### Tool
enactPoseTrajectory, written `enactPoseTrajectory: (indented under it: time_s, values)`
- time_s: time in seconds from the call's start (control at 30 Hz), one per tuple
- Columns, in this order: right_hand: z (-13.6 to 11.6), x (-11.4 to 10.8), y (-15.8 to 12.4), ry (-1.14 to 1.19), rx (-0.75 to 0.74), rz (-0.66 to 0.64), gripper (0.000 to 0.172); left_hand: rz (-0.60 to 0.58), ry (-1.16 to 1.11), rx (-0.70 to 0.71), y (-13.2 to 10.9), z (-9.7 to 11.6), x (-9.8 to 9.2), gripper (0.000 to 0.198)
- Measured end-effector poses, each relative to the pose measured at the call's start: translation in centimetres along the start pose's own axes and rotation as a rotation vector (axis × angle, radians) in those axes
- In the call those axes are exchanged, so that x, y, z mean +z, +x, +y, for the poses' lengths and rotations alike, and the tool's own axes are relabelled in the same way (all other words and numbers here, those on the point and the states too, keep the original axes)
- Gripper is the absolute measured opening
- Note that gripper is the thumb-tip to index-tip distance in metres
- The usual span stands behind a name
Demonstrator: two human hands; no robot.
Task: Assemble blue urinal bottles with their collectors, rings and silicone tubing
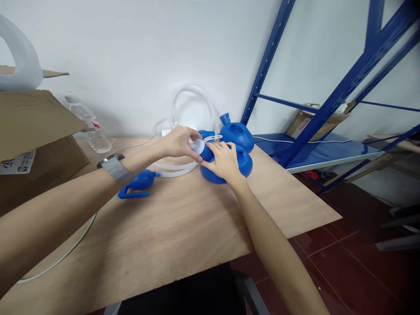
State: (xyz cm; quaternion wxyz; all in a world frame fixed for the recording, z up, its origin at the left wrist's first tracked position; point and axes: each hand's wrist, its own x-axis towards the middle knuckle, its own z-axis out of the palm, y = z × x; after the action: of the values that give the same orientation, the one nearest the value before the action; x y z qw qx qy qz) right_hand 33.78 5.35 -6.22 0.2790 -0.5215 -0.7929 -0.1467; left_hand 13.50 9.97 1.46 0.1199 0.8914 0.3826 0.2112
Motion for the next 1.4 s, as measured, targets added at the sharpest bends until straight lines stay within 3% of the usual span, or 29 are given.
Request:
enactPoseTrajectory:
  time_s: [0.2,0.6,0.73,0.87,1.03,1.3,1.4]
  values:
    - [0.7,0.3,-0.1,-0.014,0.034,0.047,0.057,0.140,-0.053,-0.175,-1.2,-0.4,-1.0,0.081]
    - [0.9,0.4,-0.2,0.014,0.018,0.081,0.053,-0.053,-0.037,-0.093,-3.5,-2.1,-2.1,0.068]
    - [1.0,0.4,-0.2,0.025,0.015,0.068,0.054,-0.081,0.079,-0.101,-4.6,-3.4,-2.3,0.075]
    - [1.0,0.1,-0.2,0.022,0.012,0.058,0.053,-0.164,0.216,-0.065,-5.9,-4.1,-1.4,0.083]
    - [0.7,-0.2,-0.2,0.032,0.015,0.055,0.052,-0.231,0.262,-0.052,-6.4,-3.3,0.6,0.076]
    - [0.7,-0.2,-0.2,0.019,0.023,0.032,0.053,-0.061,0.290,0.094,-9.1,-1.2,3.1,0.059]
    - [0.8,-0.2,-0.3,0.023,0.019,0.038,0.051,-0.202,0.297,0.110,-10.3,-0.8,4.0,0.057]
